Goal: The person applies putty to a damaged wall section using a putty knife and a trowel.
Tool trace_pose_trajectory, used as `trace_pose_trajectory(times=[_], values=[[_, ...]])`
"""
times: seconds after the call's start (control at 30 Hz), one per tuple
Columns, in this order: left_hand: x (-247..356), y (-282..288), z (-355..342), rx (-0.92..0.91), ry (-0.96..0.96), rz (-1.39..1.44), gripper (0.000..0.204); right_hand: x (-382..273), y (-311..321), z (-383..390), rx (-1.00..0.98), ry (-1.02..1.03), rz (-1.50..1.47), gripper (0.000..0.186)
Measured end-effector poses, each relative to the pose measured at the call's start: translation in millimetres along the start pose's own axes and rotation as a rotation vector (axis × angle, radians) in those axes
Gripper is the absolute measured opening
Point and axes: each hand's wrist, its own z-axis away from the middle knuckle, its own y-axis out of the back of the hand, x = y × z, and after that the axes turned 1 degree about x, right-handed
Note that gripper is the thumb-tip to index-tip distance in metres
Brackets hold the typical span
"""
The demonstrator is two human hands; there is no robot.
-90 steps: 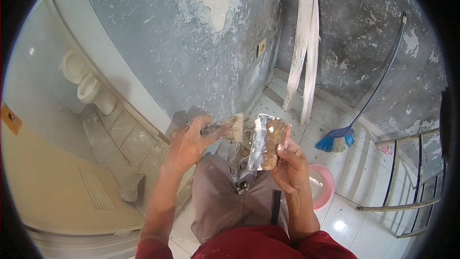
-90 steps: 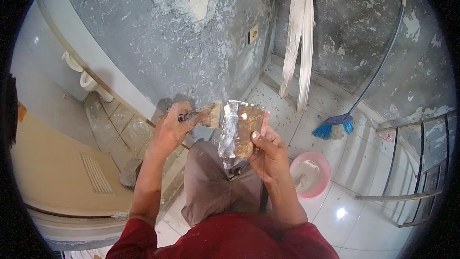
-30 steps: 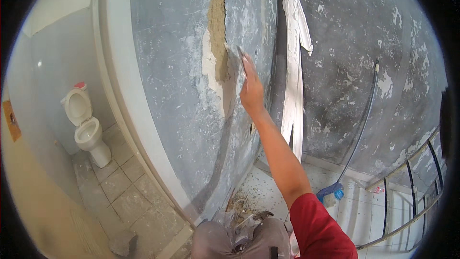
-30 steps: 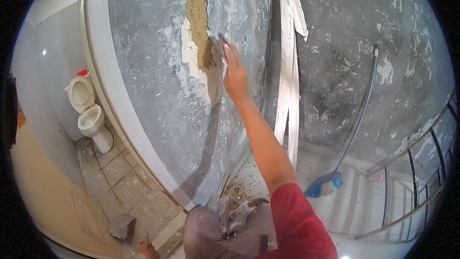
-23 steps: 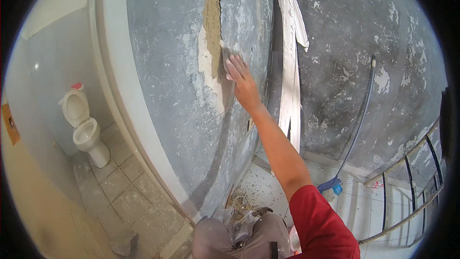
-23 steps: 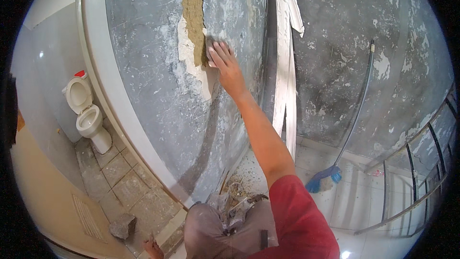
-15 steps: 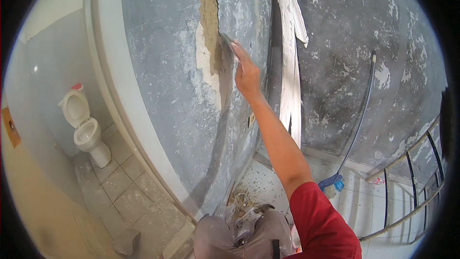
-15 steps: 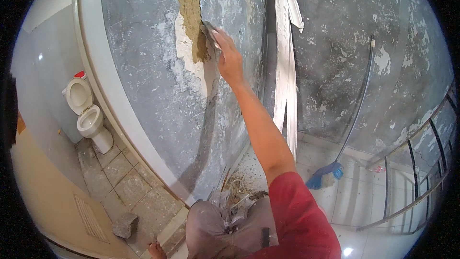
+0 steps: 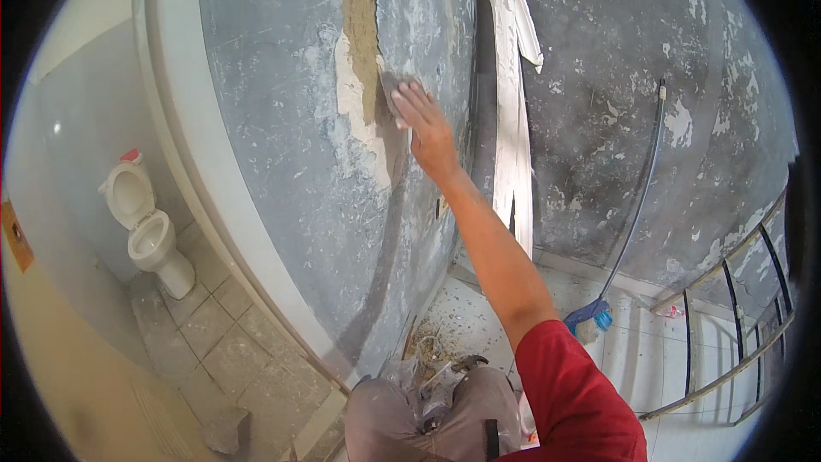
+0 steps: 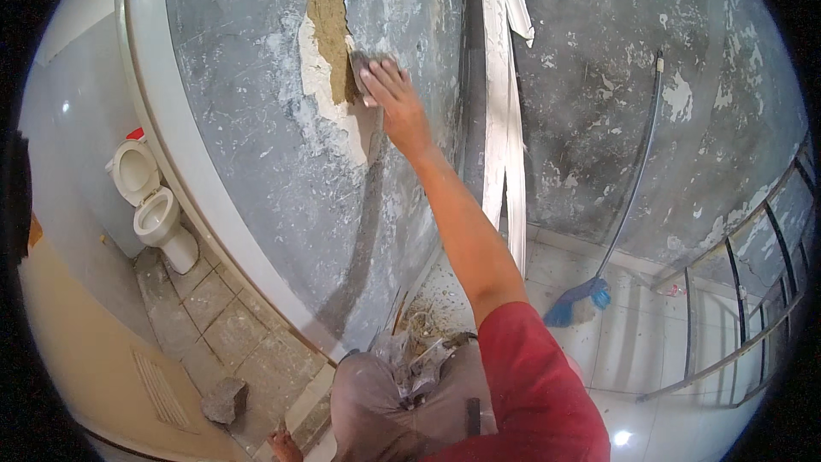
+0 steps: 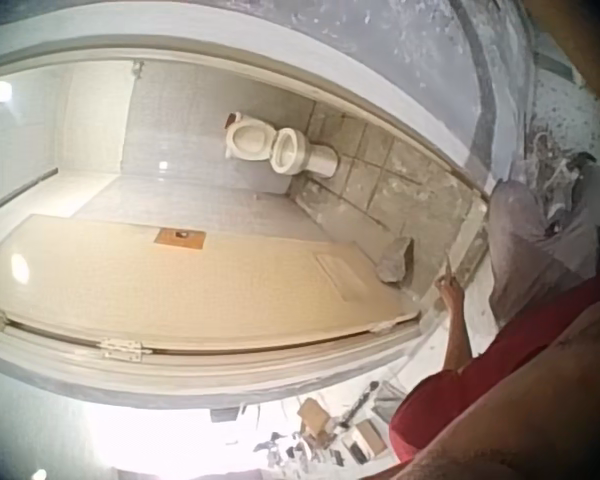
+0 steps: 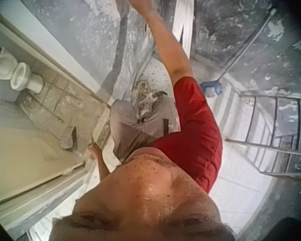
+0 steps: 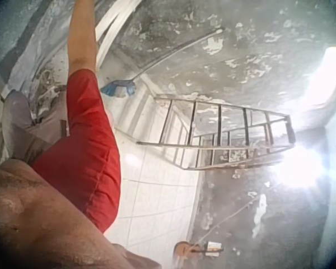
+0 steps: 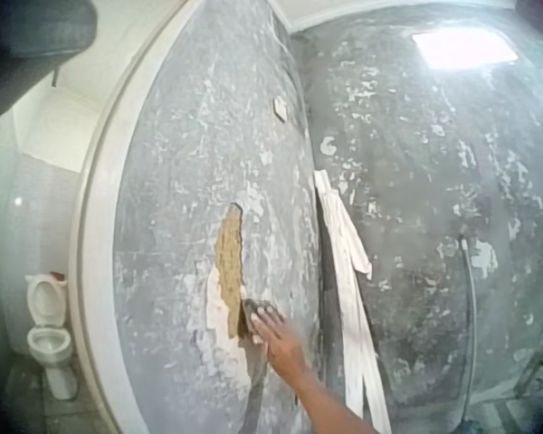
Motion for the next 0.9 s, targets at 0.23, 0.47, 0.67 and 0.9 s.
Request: trace_pose_trajectory(times=[0.23, 0.47, 0.67, 0.9], values=[[-28.2, -16.1, 6.0, 0.036, 0.023, 0.039, 0.037, 5.8, 7.3, 36.8, 0.069, -0.186, -0.039, 0.053], [-68.9, -39.1, 3.2, 0.001, 0.083, 0.008, 0.05, -0.3, -8.8, 34.3, 0.055, -0.159, -0.086, 0.051], [-10.4, -14.4, 8.2, 0.139, -0.055, 0.047, 0.011, 1.8, 18.0, 85.3, 0.082, -0.58, -0.2, 0.051], [44.6, 28.9, -20.2, 0.135, -0.176, 0.193, 0.028, 3.5, 1.5, -15.3, 0.183, -0.186, -0.242, 0.048]])
